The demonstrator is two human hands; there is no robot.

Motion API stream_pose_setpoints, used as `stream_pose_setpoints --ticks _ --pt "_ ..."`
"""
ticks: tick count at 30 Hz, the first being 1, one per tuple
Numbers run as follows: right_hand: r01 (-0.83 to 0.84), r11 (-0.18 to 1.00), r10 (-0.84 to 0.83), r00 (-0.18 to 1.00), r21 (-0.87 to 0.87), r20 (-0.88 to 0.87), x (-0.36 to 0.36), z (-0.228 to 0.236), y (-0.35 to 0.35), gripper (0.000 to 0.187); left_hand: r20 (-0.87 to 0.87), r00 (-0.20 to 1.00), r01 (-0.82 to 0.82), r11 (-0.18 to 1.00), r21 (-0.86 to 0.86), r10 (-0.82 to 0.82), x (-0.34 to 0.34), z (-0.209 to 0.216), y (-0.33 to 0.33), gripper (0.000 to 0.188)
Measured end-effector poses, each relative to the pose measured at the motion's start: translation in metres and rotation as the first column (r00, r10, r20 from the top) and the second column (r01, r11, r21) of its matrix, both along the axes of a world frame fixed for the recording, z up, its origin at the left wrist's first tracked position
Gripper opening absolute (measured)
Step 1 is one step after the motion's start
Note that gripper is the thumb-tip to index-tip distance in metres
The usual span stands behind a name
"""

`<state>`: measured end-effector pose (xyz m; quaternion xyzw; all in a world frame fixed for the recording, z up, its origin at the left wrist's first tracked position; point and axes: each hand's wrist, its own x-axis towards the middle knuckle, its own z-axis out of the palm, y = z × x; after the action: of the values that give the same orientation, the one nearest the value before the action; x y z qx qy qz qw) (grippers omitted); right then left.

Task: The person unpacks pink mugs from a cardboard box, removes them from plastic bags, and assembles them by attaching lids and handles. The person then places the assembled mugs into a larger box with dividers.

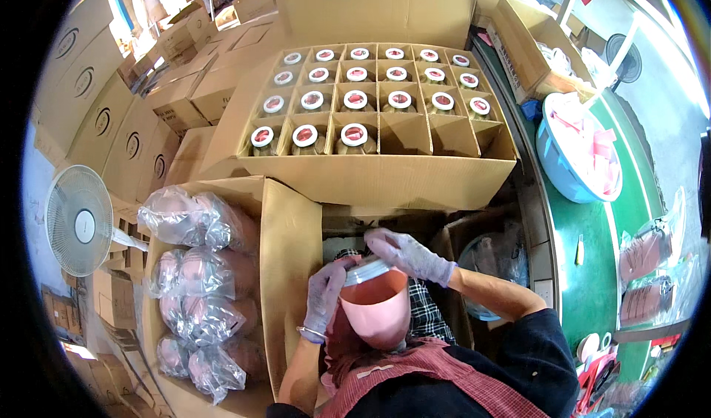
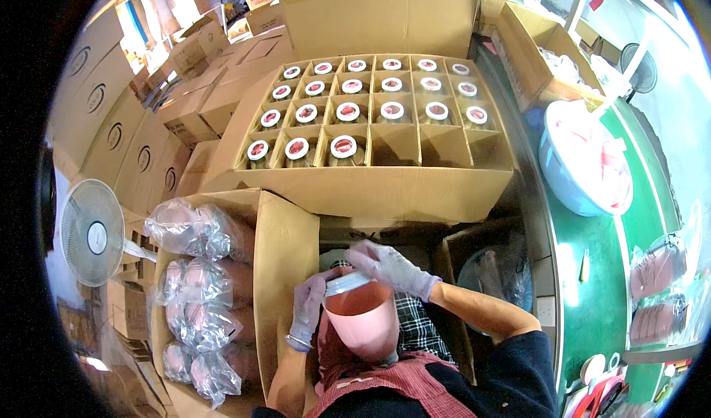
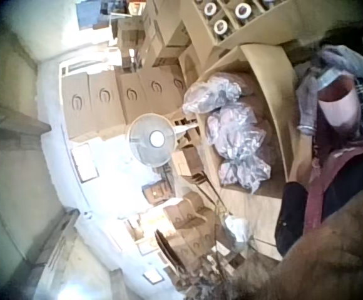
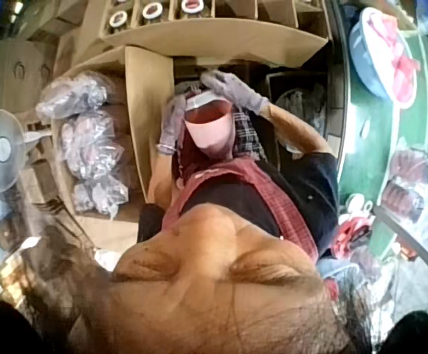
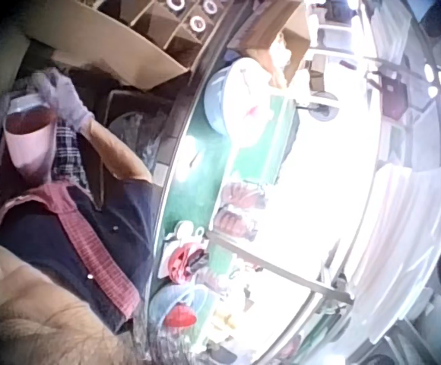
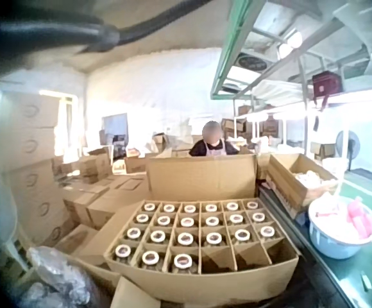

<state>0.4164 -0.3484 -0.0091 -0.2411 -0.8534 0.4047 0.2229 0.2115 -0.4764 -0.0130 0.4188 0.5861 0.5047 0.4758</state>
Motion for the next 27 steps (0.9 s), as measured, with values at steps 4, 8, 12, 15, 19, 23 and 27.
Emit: stream_pose_setpoints --ticks 4,8,12,15,19,23,27 --pt "0.193 0.969 -0.14 0.945 0.156 -0.296 -0.024 0.044 -0.001 0.07 0.268 0.93 -0.281 0.957 0.075 0.252 0.014 0.025 0.022 0.042" --pt "0.243 0.966 -0.192 0.897 0.083 -0.398 -0.029 0.054 0.01 0.074 0.09 0.995 -0.056 0.965 0.256 0.034 0.027 0.019 0.042 0.041" --pt "0.469 0.781 -0.42 0.883 0.412 -0.209 0.01 0.104 0.066 0.063 -0.369 0.929 0.167 0.916 0.366 -0.022 0.012 0.016 0.052 0.052" --pt "0.506 0.543 -0.695 0.719 0.67 0.02 0.044 0.094 0.141 0.056 -0.374 0.914 0.237 0.957 0.168 -0.16 0.013 0.008 0.044 0.048" --pt "0.304 0.52 -0.711 0.672 0.798 0.208 0.008 0.099 0.17 0.043 -0.367 0.855 0.395 0.919 0.003 -0.366 0.003 -0.036 0.038 0.04" --pt "0.083 0.758 -0.217 0.967 0.647 0.131 -0.073 0.069 0.185 0.042 -0.529 0.745 0.527 0.844 0.095 -0.406 0.002 -0.031 0.042 0.038" --pt "0.049 0.881 -0.239 0.904 0.471 0.353 -0.098 0.042 0.209 0.054 -0.607 0.732 0.512 0.838 0.189 -0.31 -0.007 -0.047 0.034 0.039"
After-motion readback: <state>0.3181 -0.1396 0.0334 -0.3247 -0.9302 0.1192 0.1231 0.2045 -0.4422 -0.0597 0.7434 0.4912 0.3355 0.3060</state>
